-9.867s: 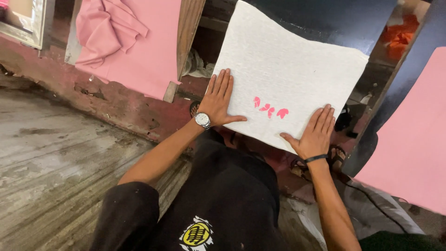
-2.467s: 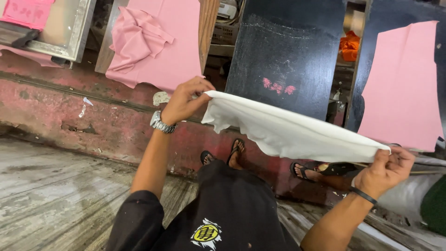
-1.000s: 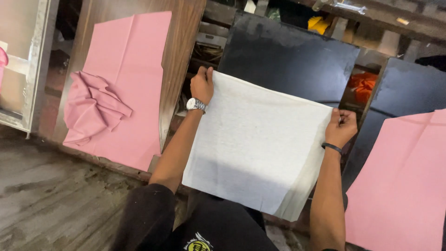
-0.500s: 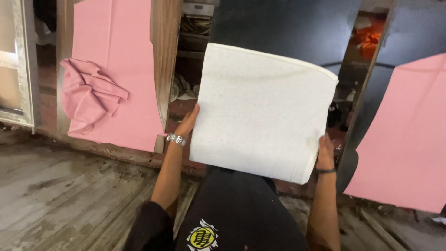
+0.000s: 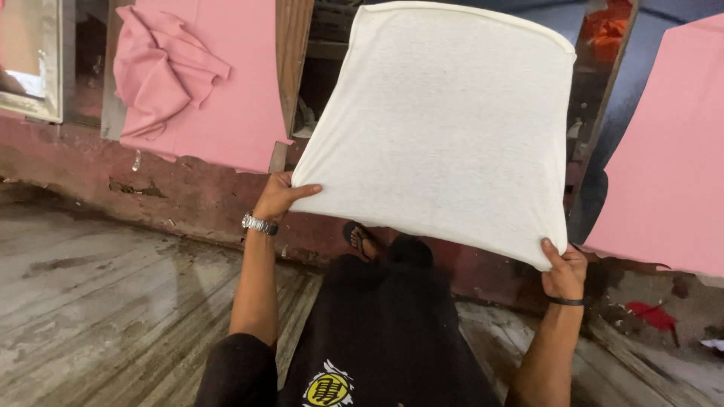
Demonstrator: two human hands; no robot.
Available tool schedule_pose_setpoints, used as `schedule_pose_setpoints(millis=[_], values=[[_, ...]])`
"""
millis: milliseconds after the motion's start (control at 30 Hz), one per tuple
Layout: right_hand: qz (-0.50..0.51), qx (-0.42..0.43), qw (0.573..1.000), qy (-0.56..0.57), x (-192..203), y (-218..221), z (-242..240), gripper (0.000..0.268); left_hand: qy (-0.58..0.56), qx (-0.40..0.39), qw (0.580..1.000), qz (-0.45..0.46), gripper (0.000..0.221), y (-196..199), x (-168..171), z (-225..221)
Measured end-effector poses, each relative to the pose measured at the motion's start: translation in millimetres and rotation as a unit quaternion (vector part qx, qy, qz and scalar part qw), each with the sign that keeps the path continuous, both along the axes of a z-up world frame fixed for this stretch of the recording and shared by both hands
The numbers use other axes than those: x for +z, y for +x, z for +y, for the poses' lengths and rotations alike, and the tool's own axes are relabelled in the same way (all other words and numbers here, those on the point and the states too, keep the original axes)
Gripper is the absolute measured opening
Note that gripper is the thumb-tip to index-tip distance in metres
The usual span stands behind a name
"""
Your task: Applying pink ink to fabric pieces using a screen printing frame and squeegee, followed by drying with a heat gun and adjusting the frame with a wrench.
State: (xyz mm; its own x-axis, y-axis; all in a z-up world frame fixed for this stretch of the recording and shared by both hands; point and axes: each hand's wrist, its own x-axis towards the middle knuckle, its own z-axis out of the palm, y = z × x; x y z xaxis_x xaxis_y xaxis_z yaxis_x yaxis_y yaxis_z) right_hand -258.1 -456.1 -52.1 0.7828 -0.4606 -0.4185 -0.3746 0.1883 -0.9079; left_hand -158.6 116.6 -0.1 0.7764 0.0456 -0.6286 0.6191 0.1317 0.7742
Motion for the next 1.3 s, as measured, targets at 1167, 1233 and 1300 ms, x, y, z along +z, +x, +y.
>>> schedule_pose_setpoints(millis=[1167,1233,1300], values=[[-0.25,0.292,0.791,-0.477,7.4,234.1,92.3,0.035,0.46,-0.126,0.82,-0.316,0.057,120.3,-10.7,-110.8],[-0.243,0.358,0.759,-0.487,1.5,255.0,94.8,0.044,0.479,-0.185,0.772,-0.373,0.042,145.0,-26.6,-128.3],[-0.175,0.414,0.683,-0.575,-9.7,274.5,81.1,0.065,0.589,-0.284,0.674,-0.343,0.082,168.9,-38.9,-137.0]])
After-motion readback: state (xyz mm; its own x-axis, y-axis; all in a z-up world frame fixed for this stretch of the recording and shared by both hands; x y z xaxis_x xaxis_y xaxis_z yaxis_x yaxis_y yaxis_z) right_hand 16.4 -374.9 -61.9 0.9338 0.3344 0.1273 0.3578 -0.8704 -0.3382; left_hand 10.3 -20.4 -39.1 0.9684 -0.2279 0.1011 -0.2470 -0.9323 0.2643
